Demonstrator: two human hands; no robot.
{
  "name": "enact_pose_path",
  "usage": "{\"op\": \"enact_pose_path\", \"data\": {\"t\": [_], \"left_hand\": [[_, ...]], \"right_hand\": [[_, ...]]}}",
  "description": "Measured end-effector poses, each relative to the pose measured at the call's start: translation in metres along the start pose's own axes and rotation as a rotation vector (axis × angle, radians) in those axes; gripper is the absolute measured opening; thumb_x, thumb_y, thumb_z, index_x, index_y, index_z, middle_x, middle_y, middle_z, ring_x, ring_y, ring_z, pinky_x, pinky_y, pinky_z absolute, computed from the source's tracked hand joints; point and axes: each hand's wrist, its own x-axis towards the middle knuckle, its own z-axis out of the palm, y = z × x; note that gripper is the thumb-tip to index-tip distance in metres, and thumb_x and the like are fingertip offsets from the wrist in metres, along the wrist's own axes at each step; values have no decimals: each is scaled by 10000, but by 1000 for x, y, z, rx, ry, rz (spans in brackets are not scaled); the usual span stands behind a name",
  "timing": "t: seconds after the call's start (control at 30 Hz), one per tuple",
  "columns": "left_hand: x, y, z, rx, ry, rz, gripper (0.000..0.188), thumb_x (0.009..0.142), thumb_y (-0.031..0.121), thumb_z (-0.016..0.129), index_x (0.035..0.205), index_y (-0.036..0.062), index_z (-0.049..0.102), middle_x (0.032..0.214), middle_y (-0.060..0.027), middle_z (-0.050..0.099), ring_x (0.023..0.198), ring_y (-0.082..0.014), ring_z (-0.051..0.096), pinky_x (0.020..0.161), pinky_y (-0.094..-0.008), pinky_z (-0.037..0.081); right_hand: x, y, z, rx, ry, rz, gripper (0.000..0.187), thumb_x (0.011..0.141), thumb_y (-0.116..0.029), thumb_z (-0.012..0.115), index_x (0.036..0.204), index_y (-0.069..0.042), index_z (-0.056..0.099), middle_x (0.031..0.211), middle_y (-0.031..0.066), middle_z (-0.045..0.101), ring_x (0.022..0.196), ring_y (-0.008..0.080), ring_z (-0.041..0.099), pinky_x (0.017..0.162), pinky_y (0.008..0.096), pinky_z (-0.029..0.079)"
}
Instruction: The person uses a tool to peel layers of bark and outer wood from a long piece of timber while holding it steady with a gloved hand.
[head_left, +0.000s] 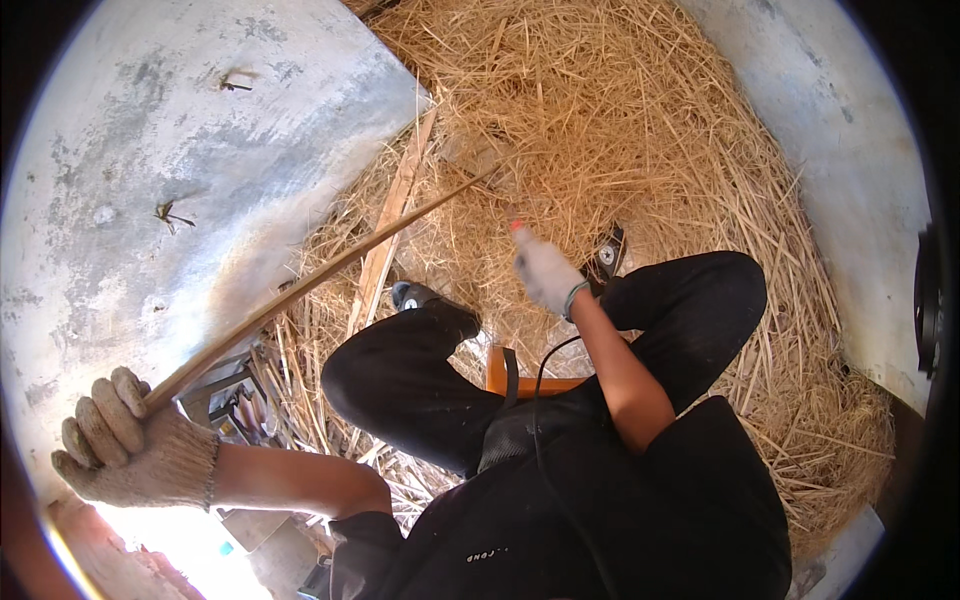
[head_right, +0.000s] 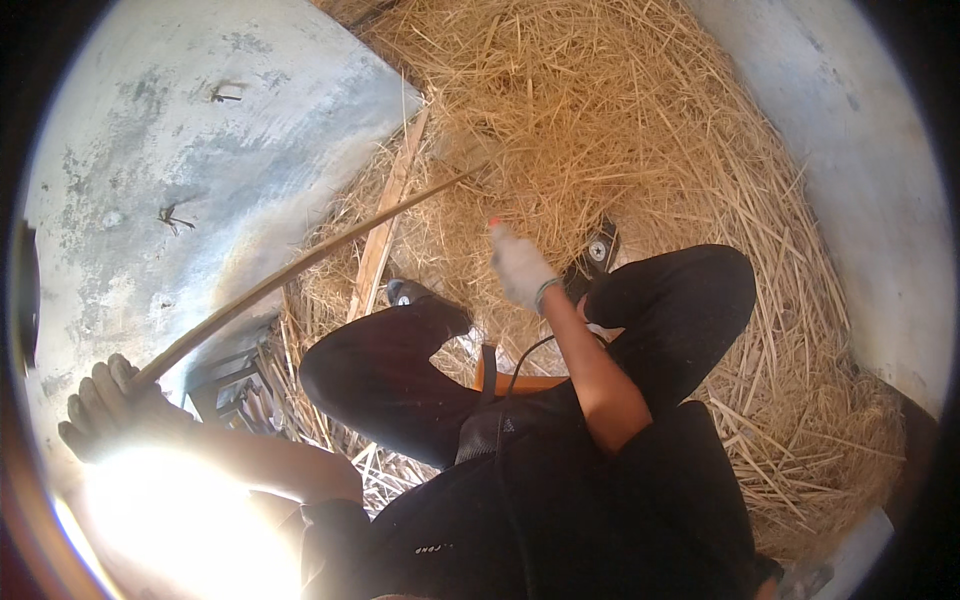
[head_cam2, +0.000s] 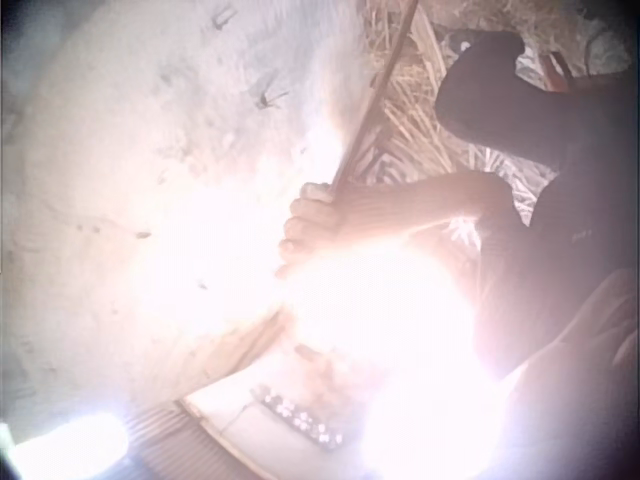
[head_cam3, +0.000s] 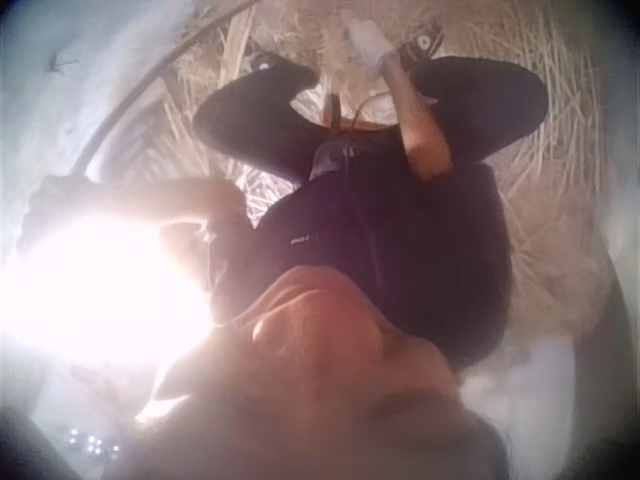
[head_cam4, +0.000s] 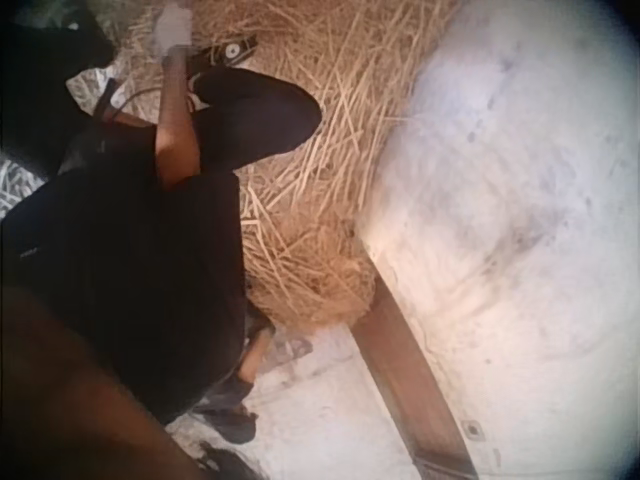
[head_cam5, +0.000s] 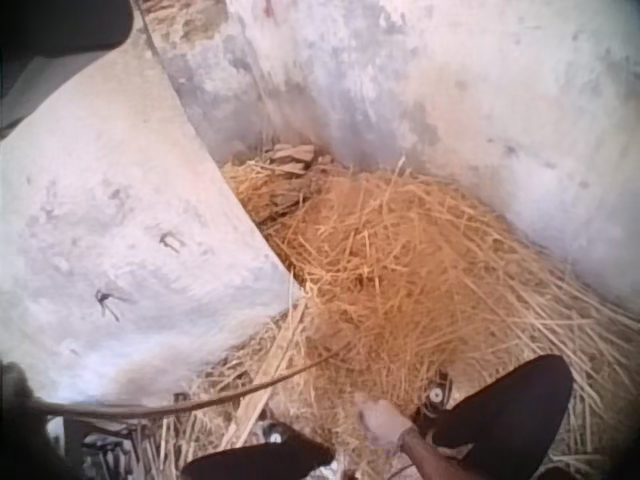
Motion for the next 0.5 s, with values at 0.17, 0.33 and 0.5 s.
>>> {"op": "enact_pose_path", "data": {"t": [0.17,0.33,0.5], "left_hand": [[7,1,-1,8,-4,-7,443,1053,280,336,616,214,345,447,65,272,362,-65,229,379,-241,255],[5,0,-4,24,4,9,448,1057,289,325,615,215,335,450,68,262,366,-67,222,380,-248,244],[2,3,2,18,3,30,453,1061,297,313,615,217,325,454,70,251,369,-68,214,380,-256,232]], "right_hand": [[-66,-66,13,-126,61,-377,736,1027,-584,375,1000,91,666,967,301,696,941,418,683,835,451,520],[-60,-90,45,130,75,-543,679,1031,-577,374,926,35,649,665,247,597,706,428,629,647,480,476],[36,-39,54,-190,237,-413,707,1030,-583,309,960,19,673,814,290,664,796,480,660,697,548,500]]}}
